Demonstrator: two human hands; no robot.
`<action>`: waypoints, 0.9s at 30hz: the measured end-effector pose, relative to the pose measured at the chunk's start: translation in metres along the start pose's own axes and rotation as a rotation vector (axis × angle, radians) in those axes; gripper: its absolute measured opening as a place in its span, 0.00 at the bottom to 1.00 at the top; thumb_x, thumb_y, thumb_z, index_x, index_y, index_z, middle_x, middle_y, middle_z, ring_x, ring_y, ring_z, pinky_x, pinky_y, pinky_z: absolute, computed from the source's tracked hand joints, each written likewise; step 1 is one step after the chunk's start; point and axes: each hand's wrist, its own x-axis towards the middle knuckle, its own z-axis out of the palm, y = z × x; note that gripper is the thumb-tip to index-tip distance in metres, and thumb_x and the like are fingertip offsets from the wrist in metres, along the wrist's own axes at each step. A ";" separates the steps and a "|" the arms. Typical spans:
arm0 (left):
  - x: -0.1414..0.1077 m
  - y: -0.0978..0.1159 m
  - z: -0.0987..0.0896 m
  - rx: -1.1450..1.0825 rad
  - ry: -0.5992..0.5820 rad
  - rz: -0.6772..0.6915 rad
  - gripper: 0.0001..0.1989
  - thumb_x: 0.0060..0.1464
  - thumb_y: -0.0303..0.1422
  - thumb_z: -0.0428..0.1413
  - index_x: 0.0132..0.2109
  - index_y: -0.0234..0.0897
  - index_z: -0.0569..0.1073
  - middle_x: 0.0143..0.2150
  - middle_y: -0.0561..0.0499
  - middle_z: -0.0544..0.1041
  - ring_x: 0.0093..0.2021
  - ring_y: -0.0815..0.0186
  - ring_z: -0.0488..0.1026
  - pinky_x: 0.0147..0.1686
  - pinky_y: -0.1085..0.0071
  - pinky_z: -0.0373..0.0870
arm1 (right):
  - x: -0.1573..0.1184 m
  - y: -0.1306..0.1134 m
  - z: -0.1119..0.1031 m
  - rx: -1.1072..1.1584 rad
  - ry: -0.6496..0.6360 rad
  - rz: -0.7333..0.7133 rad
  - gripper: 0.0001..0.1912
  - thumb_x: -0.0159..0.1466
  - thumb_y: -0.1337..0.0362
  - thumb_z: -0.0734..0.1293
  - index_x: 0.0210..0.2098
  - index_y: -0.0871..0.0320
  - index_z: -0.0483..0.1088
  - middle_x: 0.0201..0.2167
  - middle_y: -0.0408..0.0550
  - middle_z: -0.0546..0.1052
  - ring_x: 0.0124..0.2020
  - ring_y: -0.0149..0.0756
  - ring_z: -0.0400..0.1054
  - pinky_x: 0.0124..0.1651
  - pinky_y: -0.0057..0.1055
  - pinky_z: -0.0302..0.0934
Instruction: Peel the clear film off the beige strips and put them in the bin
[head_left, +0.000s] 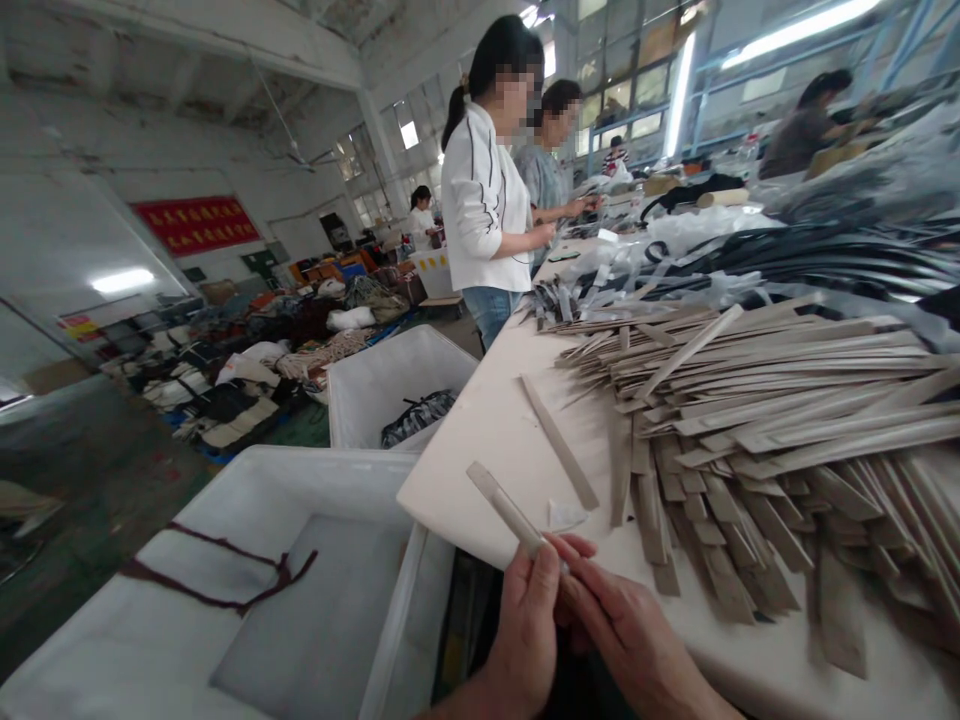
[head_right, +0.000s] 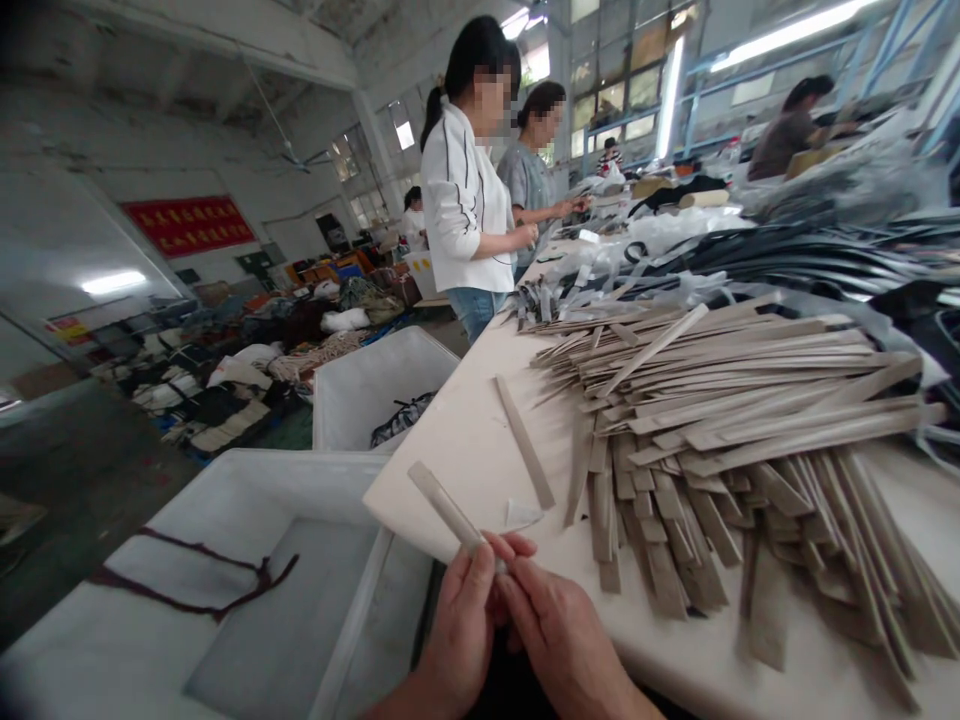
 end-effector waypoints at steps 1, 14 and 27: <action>0.007 0.017 -0.007 -0.032 0.031 0.069 0.17 0.58 0.46 0.53 0.39 0.36 0.73 0.37 0.47 0.77 0.30 0.67 0.72 0.32 0.71 0.69 | 0.003 -0.005 -0.006 -0.020 0.007 -0.011 0.19 0.70 0.54 0.53 0.49 0.56 0.70 0.28 0.45 0.77 0.27 0.35 0.72 0.32 0.28 0.66; 0.058 0.179 -0.300 0.661 0.958 0.275 0.18 0.52 0.43 0.52 0.44 0.35 0.72 0.29 0.52 0.75 0.24 0.71 0.69 0.27 0.75 0.66 | 0.063 -0.001 -0.098 -0.699 0.204 -0.008 0.19 0.66 0.53 0.55 0.46 0.54 0.71 0.33 0.51 0.79 0.31 0.44 0.74 0.30 0.35 0.62; 0.042 0.034 -0.346 0.768 0.770 -0.283 0.11 0.35 0.41 0.61 0.21 0.42 0.68 0.17 0.51 0.72 0.21 0.54 0.72 0.21 0.64 0.63 | 0.179 0.021 -0.051 -0.951 0.093 0.243 0.17 0.68 0.55 0.63 0.50 0.61 0.68 0.47 0.53 0.73 0.47 0.43 0.69 0.49 0.45 0.64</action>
